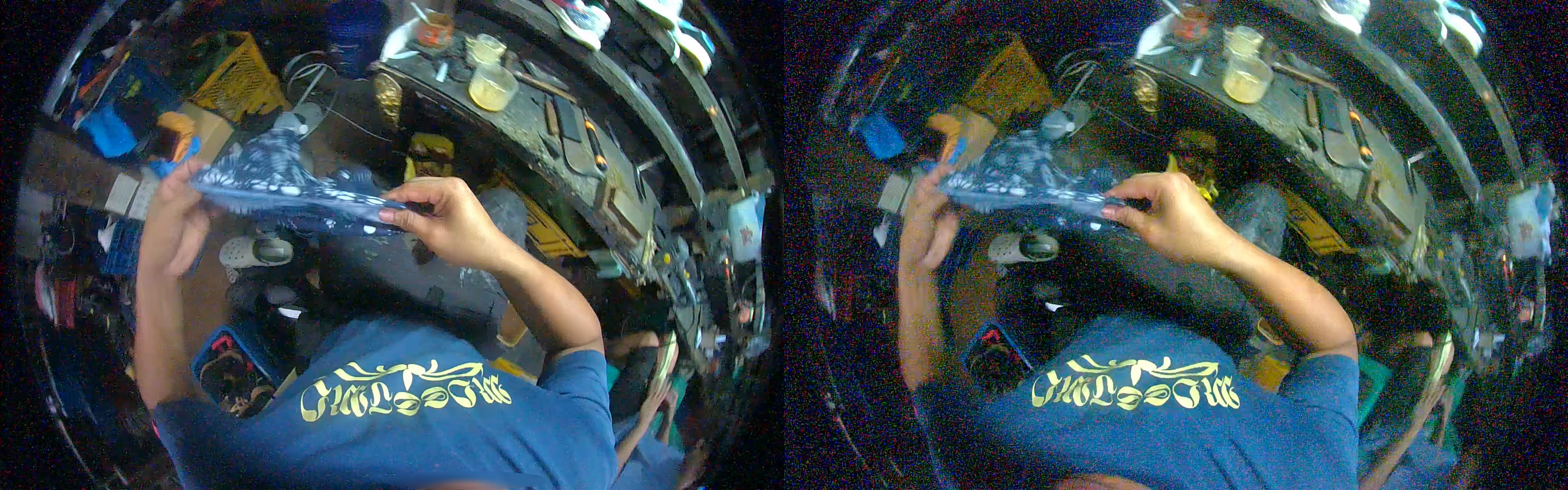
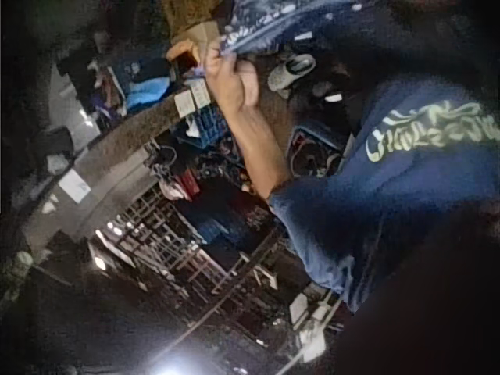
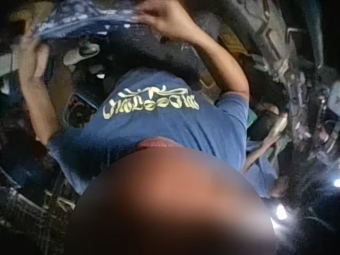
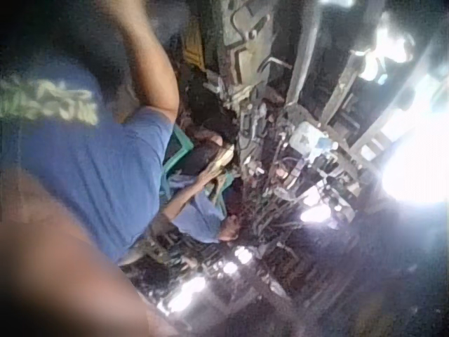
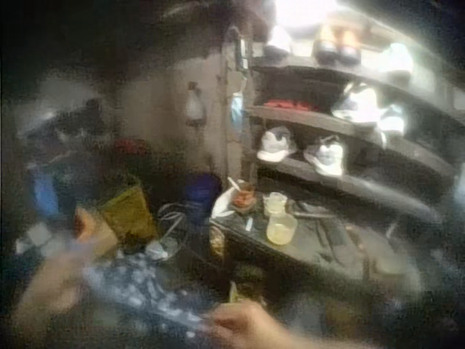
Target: The person holds a white sneaker and uses a small white tool to scrape and clean the upper mesh and side panels. They repeatedly dip the tool into a small container of liquid and continue cleaning the shoe surface. The person places the shoe on a shelf and then handles a small plastic bag and a blue cloth.
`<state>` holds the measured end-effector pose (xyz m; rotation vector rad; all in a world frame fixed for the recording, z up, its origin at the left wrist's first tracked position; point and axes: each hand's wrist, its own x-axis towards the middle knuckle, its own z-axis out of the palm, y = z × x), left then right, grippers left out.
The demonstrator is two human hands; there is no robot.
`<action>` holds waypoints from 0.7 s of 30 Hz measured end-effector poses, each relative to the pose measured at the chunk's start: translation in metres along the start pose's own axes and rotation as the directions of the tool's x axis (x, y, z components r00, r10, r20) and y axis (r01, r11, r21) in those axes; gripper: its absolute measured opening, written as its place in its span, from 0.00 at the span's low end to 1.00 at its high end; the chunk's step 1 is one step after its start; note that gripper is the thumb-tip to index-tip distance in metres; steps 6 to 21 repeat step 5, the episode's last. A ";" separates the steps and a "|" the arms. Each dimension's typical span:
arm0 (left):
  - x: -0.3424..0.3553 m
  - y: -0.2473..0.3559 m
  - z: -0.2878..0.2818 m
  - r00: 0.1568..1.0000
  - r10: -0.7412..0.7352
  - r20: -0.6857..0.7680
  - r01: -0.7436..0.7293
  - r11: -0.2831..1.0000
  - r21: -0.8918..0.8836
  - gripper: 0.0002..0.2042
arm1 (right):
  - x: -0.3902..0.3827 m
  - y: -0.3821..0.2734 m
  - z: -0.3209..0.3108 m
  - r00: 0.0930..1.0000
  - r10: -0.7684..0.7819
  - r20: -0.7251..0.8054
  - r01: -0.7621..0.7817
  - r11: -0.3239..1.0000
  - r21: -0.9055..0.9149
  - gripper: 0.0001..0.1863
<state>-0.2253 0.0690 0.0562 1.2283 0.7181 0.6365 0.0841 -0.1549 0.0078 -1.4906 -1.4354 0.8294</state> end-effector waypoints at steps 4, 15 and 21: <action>-0.026 0.011 0.026 0.996 -0.050 -0.067 0.050 0.999 0.001 0.30 | -0.023 -0.019 -0.032 0.953 -0.204 -0.224 0.225 0.972 0.071 0.19; -0.034 0.024 0.032 0.976 0.089 0.197 -0.105 0.992 0.070 0.34 | -0.036 -0.034 -0.053 0.894 -0.305 -0.329 0.289 0.952 -0.099 0.19; -0.034 0.024 0.032 0.976 0.089 0.197 -0.105 0.992 0.070 0.34 | -0.036 -0.034 -0.053 0.894 -0.305 -0.329 0.289 0.952 -0.099 0.19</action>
